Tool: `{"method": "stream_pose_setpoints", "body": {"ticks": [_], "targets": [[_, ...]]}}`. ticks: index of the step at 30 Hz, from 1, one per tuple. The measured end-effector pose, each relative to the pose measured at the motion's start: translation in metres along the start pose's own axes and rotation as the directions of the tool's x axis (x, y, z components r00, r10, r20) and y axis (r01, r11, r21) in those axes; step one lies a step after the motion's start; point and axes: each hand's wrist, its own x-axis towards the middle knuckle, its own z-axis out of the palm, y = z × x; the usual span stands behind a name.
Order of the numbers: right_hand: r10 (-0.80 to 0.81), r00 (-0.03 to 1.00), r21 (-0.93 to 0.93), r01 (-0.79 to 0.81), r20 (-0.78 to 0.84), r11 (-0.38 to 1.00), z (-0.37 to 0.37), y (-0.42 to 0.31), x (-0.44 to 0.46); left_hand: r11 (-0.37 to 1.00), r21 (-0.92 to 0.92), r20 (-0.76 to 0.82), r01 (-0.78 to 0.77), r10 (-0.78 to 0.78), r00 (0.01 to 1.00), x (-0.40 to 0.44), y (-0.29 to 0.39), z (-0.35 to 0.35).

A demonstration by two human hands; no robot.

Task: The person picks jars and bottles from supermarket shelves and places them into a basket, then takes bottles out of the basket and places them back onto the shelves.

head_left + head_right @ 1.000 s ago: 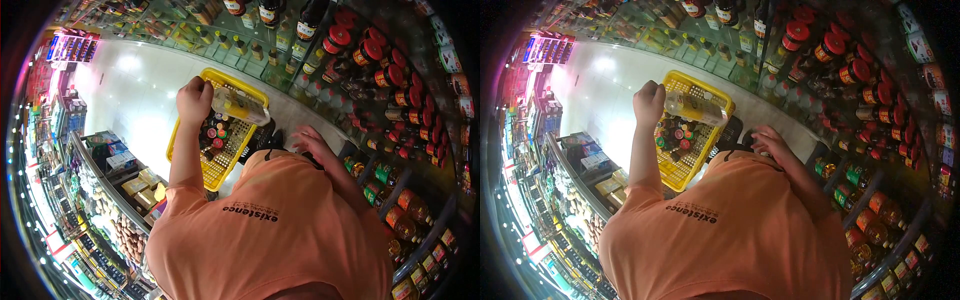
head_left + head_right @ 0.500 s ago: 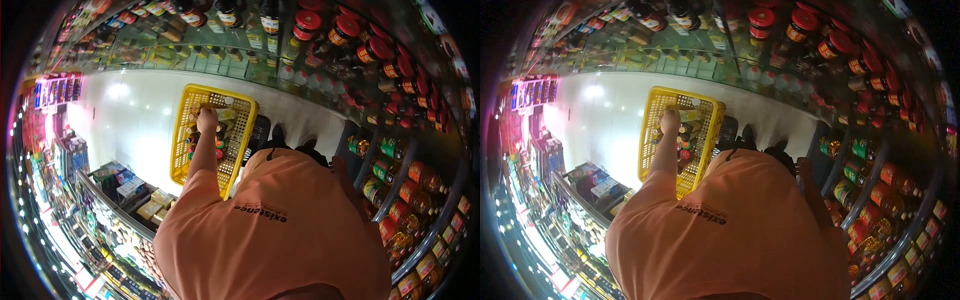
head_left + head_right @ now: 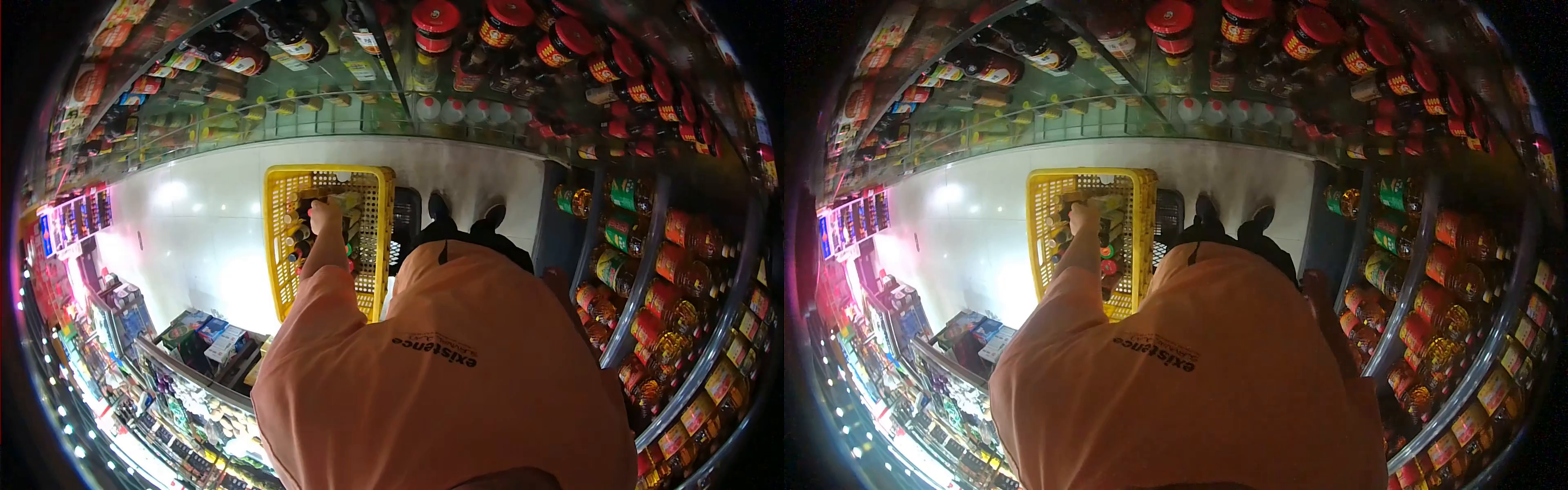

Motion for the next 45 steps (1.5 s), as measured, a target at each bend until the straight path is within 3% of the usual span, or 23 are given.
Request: {"method": "stream_pose_setpoints", "body": {"ticks": [4, 5, 6, 7, 9, 10, 12, 16, 19, 22, 23, 24, 25, 27, 29, 31, 34, 35, 37, 41, 42, 43, 45], "targets": [[0.028, 0.999, 0.121, -0.033, 0.047, 0.992, 0.001, 0.023, -0.001, 0.998, 0.056, 0.006, -0.013, 0.012, 1.0, 0.005, -0.002, 0.013], [-0.251, 0.968, -0.164, 0.242, -0.03, 0.956, 0.003, 0.029, -0.001, 0.998, 0.066, 0.009, -0.013, 0.013, 1.0, 0.004, -0.006, 0.015], [-0.521, 0.853, -0.446, 0.459, -0.021, 0.769, 0.003, 0.03, 0.001, 0.998, 0.058, 0.029, -0.017, 0.015, 0.999, -0.004, -0.004, 0.006], [-0.522, 0.852, -0.447, 0.459, -0.023, 0.768, 0.002, 0.019, -0.002, 0.998, 0.056, 0.028, -0.018, 0.016, 0.999, -0.005, -0.003, 0.006], [-0.247, 0.969, -0.139, 0.243, -0.011, 0.96, -0.001, 0.0, -0.009, 0.996, 0.093, 0.059, -0.012, 0.007, 0.998, -0.004, -0.004, 0.007], [-0.248, 0.969, -0.139, 0.244, -0.011, 0.96, 0.003, 0.018, 0.002, 0.996, 0.093, 0.058, -0.011, 0.006, 0.998, -0.003, -0.005, 0.007], [-0.316, 0.947, 0.289, 0.286, 0.058, 0.913, 0.013, 0.052, 0.029, 0.984, 0.156, 0.1, -0.089, 0.074, 0.992, -0.003, -0.006, 0.005], [-0.364, 0.93, 0.131, 0.355, 0.052, 0.926, 0.007, 0.025, 0.028, 0.965, 0.197, 0.128, -0.176, 0.152, 0.98, -0.015, -0.007, -0.016], [-0.187, 0.982, 0.077, 0.185, 0.023, 0.98, 0.003, -0.01, 0.014, 0.938, 0.209, 0.039, -0.276, 0.274, 0.961, -0.036, -0.001, -0.031], [-0.097, 0.995, 0.139, 0.098, -0.01, 0.985, 0.001, -0.013, 0.016, 0.692, 0.046, -0.381, -0.72, 0.679, 0.628, -0.07, 0.032, -0.035], [-0.077, 0.996, 0.441, 0.053, 0.037, 0.896, 0.01, 0.027, 0.039, 0.619, -0.147, -0.368, -0.772, 0.69, 0.624, -0.096, 0.058, -0.049], [-0.077, 0.993, 0.698, -0.006, 0.087, 0.716, 0.017, 0.05, 0.052, 0.605, -0.06, -0.322, -0.794, 0.741, 0.589, -0.104, 0.076, -0.042], [-0.08, 0.994, 0.711, 0.002, 0.077, 0.703, 0.017, 0.048, 0.052, 0.513, -0.233, -0.285, -0.826, 0.776, 0.563, -0.135, 0.11, -0.062], [0.031, 0.993, 0.229, -0.003, -0.118, 0.973, 0.015, 0.038, 0.05, 0.417, -0.391, -0.189, -0.821, 0.836, 0.515, -0.169, 0.166, -0.059], [0.033, 0.989, 0.354, 0.02, -0.143, 0.935, 0.019, 0.048, 0.048, 0.315, -0.343, -0.161, -0.885, 0.908, 0.386, -0.198, 0.226, -0.055], [0.035, 0.983, 0.465, 0.053, -0.179, 0.884, 0.019, 0.065, 0.048, 0.296, -0.504, -0.036, -0.811, 0.931, 0.362, -0.217, 0.282, -0.038], [0.118, 0.991, 0.294, -0.097, -0.054, 0.951, 0.013, 0.1, 0.044, 0.14, -0.498, -0.126, -0.856, 0.965, 0.231, -0.244, 0.367, -0.019], [0.015, 0.991, 0.208, 0.014, -0.136, 0.978, 0.015, 0.114, 0.044, 0.057, -0.415, -0.298, -0.908, 0.934, 0.195, -0.253, 0.393, -0.015], [0.146, 0.981, 0.433, -0.077, -0.13, 0.898, -0.004, 0.098, 0.008, -0.033, -0.319, -0.459, -0.947, 0.88, 0.124, -0.262, 0.445, -0.002], [-0.003, 0.971, 0.562, 0.14, -0.237, 0.815, -0.002, 0.173, -0.013, 0.268, -0.404, -0.252, -0.875, 0.887, 0.388, -0.271, 0.504, 0.006], [-0.001, 0.987, 0.521, 0.086, -0.16, 0.849, -0.02, 0.171, -0.032, 0.31, -0.411, -0.225, -0.857, 0.877, 0.425, -0.278, 0.51, 0.003], [0.005, 0.997, 0.474, 0.035, -0.081, 0.88, -0.037, 0.171, -0.048, 0.194, -0.478, -0.329, -0.857, 0.865, 0.379, -0.292, 0.509, -0.009], [0.083, 0.992, 0.476, -0.03, -0.092, 0.879, -0.034, 0.201, -0.051, 0.308, -0.417, -0.307, -0.855, 0.838, 0.451, -0.296, 0.518, -0.002]]}}
